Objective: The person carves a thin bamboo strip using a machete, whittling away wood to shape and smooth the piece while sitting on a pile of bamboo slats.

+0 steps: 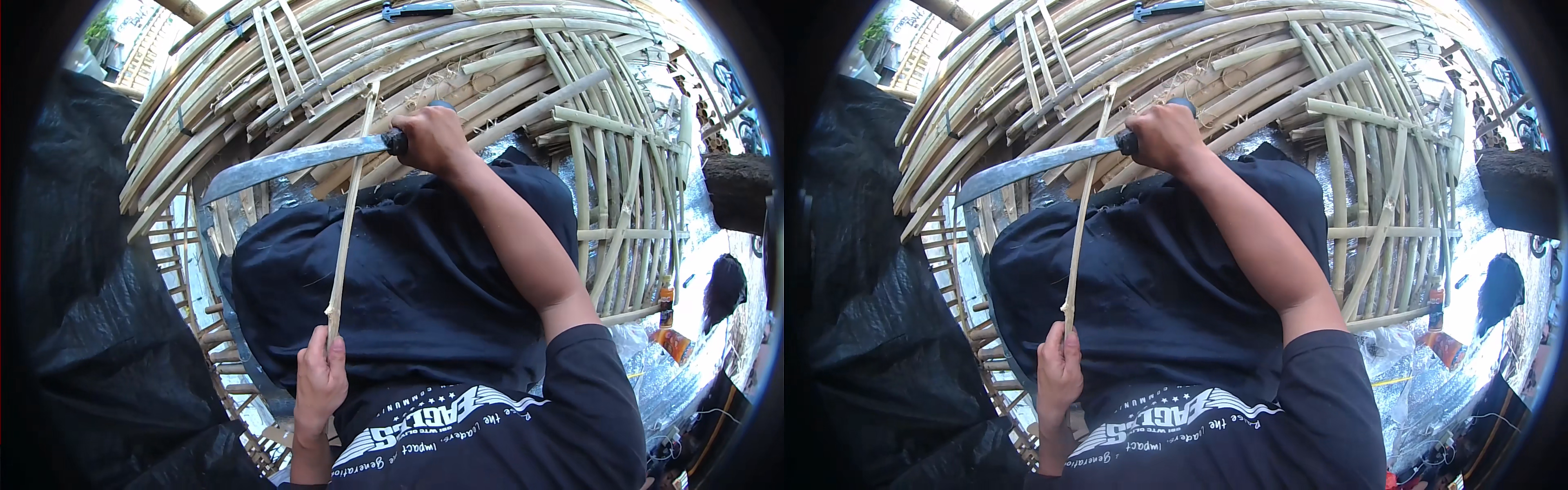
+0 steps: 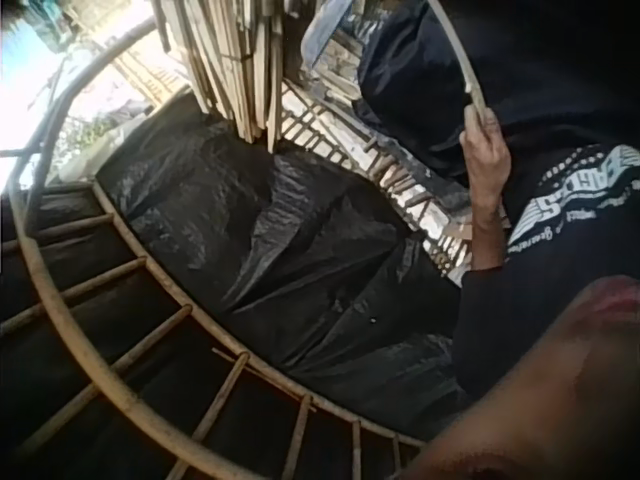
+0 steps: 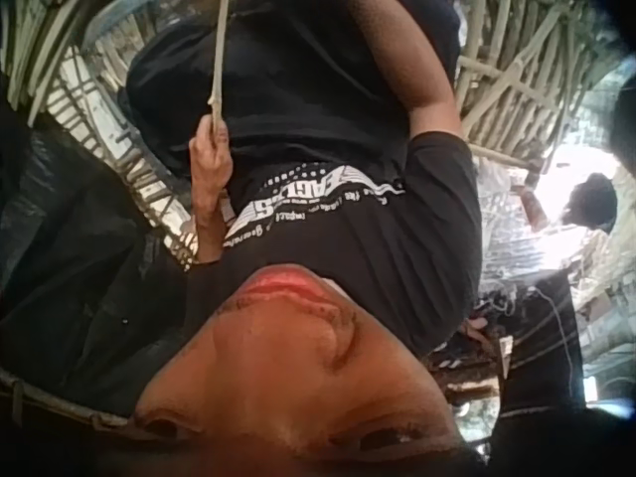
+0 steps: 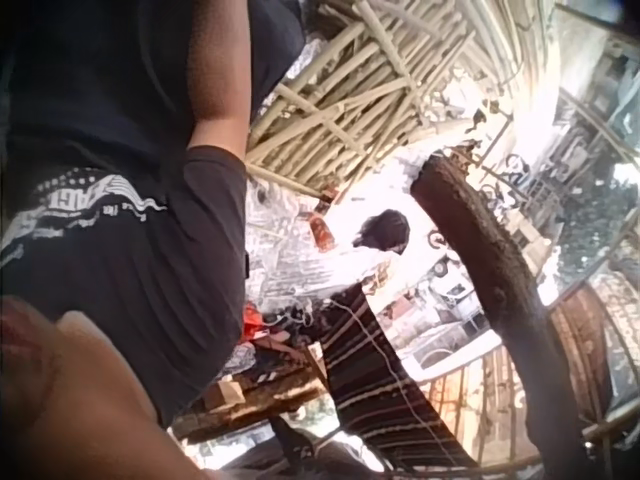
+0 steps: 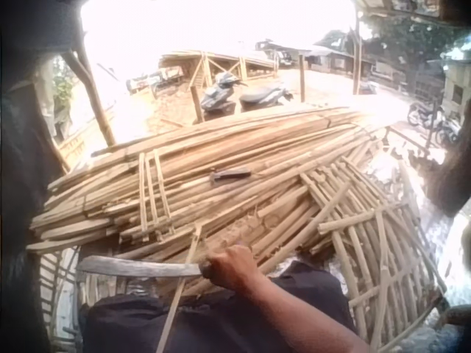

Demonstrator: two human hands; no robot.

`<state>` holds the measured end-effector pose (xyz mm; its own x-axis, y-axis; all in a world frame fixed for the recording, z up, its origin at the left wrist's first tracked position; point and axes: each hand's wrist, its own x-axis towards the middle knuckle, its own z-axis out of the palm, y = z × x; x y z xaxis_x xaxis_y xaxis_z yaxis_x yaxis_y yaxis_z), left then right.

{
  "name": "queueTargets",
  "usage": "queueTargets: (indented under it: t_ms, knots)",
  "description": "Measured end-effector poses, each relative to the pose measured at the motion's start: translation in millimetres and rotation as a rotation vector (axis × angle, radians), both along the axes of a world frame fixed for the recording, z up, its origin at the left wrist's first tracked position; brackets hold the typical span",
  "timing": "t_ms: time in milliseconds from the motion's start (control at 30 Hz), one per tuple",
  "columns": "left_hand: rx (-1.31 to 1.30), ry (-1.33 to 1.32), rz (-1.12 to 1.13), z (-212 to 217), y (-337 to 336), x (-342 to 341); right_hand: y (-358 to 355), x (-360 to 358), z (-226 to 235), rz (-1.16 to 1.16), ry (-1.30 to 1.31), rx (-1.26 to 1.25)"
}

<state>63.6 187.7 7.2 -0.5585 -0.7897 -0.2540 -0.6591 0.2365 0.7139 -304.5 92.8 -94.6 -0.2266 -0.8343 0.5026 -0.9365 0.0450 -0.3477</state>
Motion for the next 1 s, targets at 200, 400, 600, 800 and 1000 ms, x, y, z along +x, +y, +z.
queueTargets:
  t_ms: [200, 400, 600, 800, 1000]
  knots:
    - [0.042, 0.004, 0.006, -2, 1, 10, -14, -13, -3, -0.137, -0.021, -0.034]
    - [0.133, 0.080, 0.031, -13, -2, 17, 3, 15, -6, 0.088, -0.007, 0.011]
    - [0.176, 0.078, 0.042, -9, 1, 24, -17, -18, -1, -0.264, -0.084, -0.072]
    - [0.026, -0.004, 0.027, -1, -7, 12, 1, 16, 3, 0.018, 0.003, 0.020]
    - [-0.023, -0.012, 0.004, 6, -1, 8, -14, -12, -4, -0.213, -0.168, -0.013]
